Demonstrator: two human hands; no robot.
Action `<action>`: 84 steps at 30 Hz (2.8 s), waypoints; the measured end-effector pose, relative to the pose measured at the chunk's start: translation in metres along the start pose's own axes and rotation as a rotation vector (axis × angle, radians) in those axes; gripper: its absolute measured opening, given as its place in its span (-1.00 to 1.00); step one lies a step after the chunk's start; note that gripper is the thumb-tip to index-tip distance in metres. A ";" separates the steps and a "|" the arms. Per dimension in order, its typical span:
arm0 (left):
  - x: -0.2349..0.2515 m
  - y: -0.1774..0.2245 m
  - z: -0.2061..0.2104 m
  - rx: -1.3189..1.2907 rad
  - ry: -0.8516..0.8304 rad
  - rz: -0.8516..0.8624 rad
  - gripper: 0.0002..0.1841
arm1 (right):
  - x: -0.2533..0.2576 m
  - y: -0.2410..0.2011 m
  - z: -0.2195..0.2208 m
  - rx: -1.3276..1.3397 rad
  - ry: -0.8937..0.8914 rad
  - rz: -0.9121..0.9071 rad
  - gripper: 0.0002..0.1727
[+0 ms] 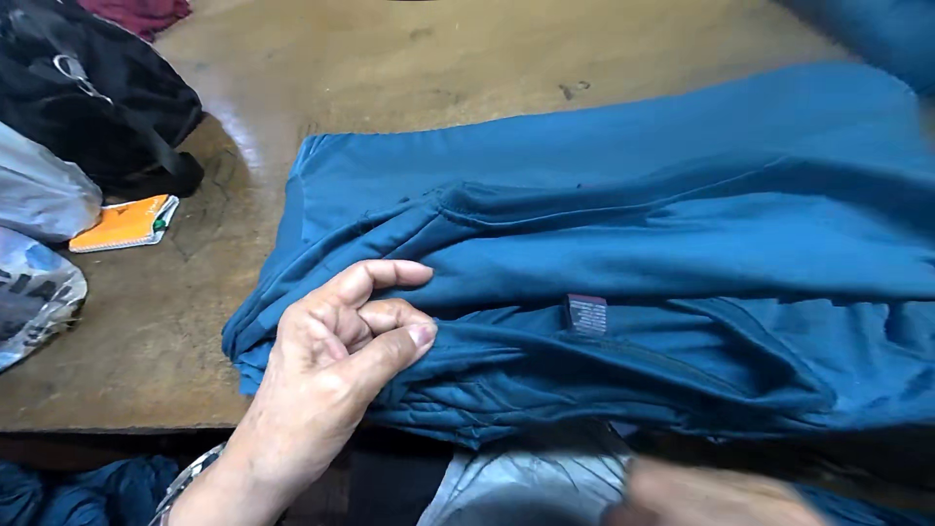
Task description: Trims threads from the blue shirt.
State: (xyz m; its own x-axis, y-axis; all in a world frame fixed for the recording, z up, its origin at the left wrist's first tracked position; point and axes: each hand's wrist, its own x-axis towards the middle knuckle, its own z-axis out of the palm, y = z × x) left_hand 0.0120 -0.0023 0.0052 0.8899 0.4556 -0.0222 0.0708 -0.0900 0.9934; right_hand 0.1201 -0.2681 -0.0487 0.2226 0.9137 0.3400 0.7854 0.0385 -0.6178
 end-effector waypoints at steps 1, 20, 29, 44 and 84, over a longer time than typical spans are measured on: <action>-0.007 -0.001 -0.004 0.070 0.044 -0.036 -0.86 | -0.007 0.004 -0.012 -0.119 0.104 0.089 -0.74; 0.052 0.035 -0.024 0.514 0.104 0.553 -0.27 | 0.038 0.066 -0.141 -0.248 0.554 0.424 -0.81; 0.115 -0.032 -0.033 0.852 0.179 0.583 -0.77 | 0.076 0.149 -0.112 -0.394 0.501 0.417 -0.83; 0.026 -0.017 0.004 1.025 -0.446 0.850 -0.70 | 0.014 0.088 -0.102 -0.381 -0.102 -0.199 -0.81; -0.060 -0.046 0.047 -0.791 0.388 0.096 -0.79 | -0.013 0.060 -0.019 -0.408 -0.014 -0.041 -0.77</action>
State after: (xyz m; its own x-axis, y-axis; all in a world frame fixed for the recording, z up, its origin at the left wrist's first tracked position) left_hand -0.0229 -0.0672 -0.0450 0.6506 0.7585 -0.0375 -0.4566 0.4302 0.7788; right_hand 0.1756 -0.2855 -0.0764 0.1804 0.9203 0.3472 0.9587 -0.0857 -0.2711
